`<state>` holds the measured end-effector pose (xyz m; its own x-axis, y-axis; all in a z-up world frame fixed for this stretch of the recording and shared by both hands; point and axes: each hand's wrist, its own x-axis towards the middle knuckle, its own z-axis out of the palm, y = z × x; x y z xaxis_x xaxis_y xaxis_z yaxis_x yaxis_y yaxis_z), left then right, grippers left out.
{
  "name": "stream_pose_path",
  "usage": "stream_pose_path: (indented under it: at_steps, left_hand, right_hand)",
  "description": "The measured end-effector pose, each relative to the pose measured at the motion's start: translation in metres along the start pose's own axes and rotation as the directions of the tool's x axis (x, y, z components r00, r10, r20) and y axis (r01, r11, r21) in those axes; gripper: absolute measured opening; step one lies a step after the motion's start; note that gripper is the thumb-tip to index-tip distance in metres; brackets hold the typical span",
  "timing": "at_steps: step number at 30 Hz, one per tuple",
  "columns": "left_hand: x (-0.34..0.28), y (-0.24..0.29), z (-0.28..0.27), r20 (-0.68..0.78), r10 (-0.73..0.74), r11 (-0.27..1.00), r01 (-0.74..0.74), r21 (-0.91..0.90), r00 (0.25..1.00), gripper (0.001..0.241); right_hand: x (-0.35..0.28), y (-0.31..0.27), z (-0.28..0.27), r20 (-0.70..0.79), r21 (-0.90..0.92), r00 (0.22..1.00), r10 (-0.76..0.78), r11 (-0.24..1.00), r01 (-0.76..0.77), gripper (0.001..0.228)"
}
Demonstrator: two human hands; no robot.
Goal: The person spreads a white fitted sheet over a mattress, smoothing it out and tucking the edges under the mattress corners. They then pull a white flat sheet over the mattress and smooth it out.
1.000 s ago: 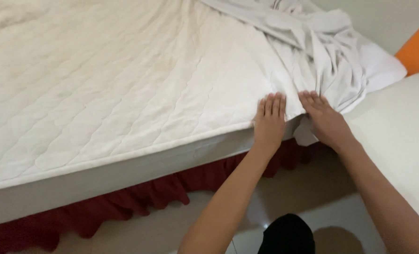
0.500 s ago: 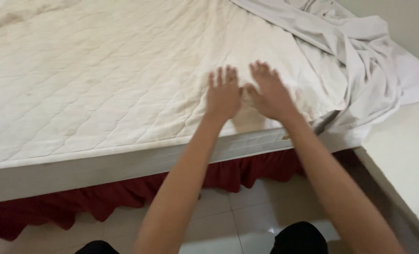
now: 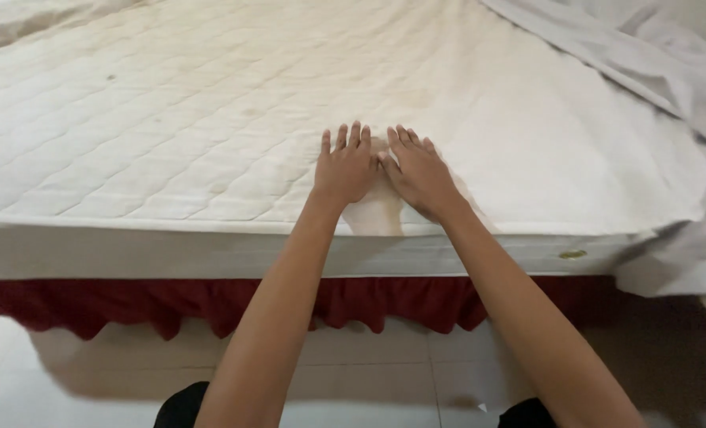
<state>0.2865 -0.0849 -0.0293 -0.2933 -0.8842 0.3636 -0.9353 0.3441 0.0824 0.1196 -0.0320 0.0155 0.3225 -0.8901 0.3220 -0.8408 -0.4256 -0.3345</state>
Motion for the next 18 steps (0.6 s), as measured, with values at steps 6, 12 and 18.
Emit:
stream_pose_path:
  at_steps: [6, 12, 18]
  left_hand:
    - [-0.006, -0.079, -0.004, -0.088, -0.037, 0.999, 0.04, 0.028, 0.995, 0.061]
    - [-0.017, -0.151, 0.001, -0.124, -0.103, 0.995, 0.103, -0.011, 0.987, 0.059]
    - [-0.026, -0.197, -0.045, -0.136, -0.139, 0.99, 0.138, -0.018, 0.981, 0.058]
  right_hand:
    - [0.055, -0.045, 0.045, -0.001, -0.032, 0.997, -0.083, 0.996, 0.083, 0.058]
    - [0.108, -0.093, 0.096, 0.014, -0.016, 0.994, -0.112, 0.994, 0.113, 0.059]
    - [0.155, -0.141, 0.106, 0.099, -0.06, 0.99, -0.103, 0.992, 0.109, 0.06]
